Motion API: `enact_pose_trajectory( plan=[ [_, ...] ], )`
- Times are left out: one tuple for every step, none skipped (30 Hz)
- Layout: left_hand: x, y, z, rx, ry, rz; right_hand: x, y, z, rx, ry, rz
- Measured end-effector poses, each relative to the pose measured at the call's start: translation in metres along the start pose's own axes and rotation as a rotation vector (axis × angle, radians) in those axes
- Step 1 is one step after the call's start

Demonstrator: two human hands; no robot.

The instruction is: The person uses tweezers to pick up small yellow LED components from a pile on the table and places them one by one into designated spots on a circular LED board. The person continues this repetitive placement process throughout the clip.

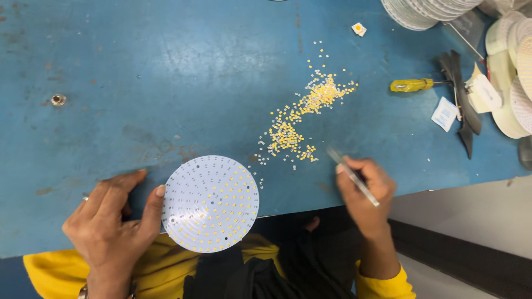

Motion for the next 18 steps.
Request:
enact_pose_trajectory(
  plan=[
    [0.000, -0.001, 0.000, 0.002, -0.011, -0.002, -0.004, 0.003, 0.000, -0.016, -0.029, -0.150],
    [0.000, -0.001, 0.001, 0.002, -0.011, 0.000, -0.008, 0.006, 0.000, -0.034, -0.061, -0.300],
    [0.000, -0.002, 0.001, 0.003, -0.010, 0.001, -0.012, 0.009, -0.001, -0.053, -0.093, -0.451],
    [0.000, -0.002, 0.001, 0.003, -0.013, 0.000, -0.014, 0.010, -0.002, -0.107, -0.142, -0.452],
    [0.000, -0.002, 0.001, -0.002, -0.018, -0.003, -0.015, 0.012, -0.002, -0.161, -0.192, -0.452],
    [0.000, -0.001, 0.001, -0.005, -0.024, -0.006, -0.016, 0.012, -0.002, -0.214, -0.242, -0.453],
    [0.000, -0.001, 0.000, -0.008, -0.029, -0.010, -0.015, 0.012, -0.003, -0.186, -0.206, -0.380],
    [0.000, 0.000, 0.000, -0.010, -0.028, -0.014, -0.013, 0.009, -0.004, -0.159, -0.168, -0.309],
    [-0.001, 0.000, 0.000, -0.011, -0.027, -0.018, -0.011, 0.008, -0.004, -0.132, -0.130, -0.238],
    [-0.001, 0.000, 0.001, -0.009, -0.024, -0.019, -0.010, 0.007, -0.003, -0.126, -0.153, -0.207],
    [-0.001, -0.001, 0.001, -0.007, -0.017, -0.018, -0.009, 0.006, -0.002, -0.120, -0.176, -0.176],
    [-0.002, 0.000, 0.001, -0.006, -0.010, -0.017, -0.007, 0.006, -0.002, -0.115, -0.198, -0.144],
    [-0.002, 0.000, 0.001, -0.005, -0.002, -0.017, -0.006, 0.005, -0.002, -0.110, -0.194, -0.150],
    [-0.002, 0.000, 0.002, -0.006, -0.003, -0.023, -0.005, 0.006, -0.002, -0.106, -0.192, -0.156],
    [-0.003, 0.001, 0.002, -0.007, -0.004, -0.028, -0.004, 0.007, -0.002, -0.103, -0.190, -0.162],
    [-0.003, 0.002, 0.001, -0.008, -0.007, -0.035, -0.003, 0.007, -0.002, -0.104, -0.192, -0.180],
    [-0.003, 0.002, 0.001, -0.009, -0.007, -0.036, -0.003, 0.007, -0.002, -0.105, -0.194, -0.197],
    [-0.004, 0.002, 0.001, -0.009, -0.005, -0.037, -0.002, 0.007, -0.002, -0.104, -0.196, -0.215]
  ],
)
Point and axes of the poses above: each hand's wrist, its own y-axis away from the middle knuckle, its own z-axis out of the palm, x = y × z, the point moved 1 cm from there along -y, towards the middle knuckle, and after that the axes turned 14 degrees about y, right-handed, at the moved point
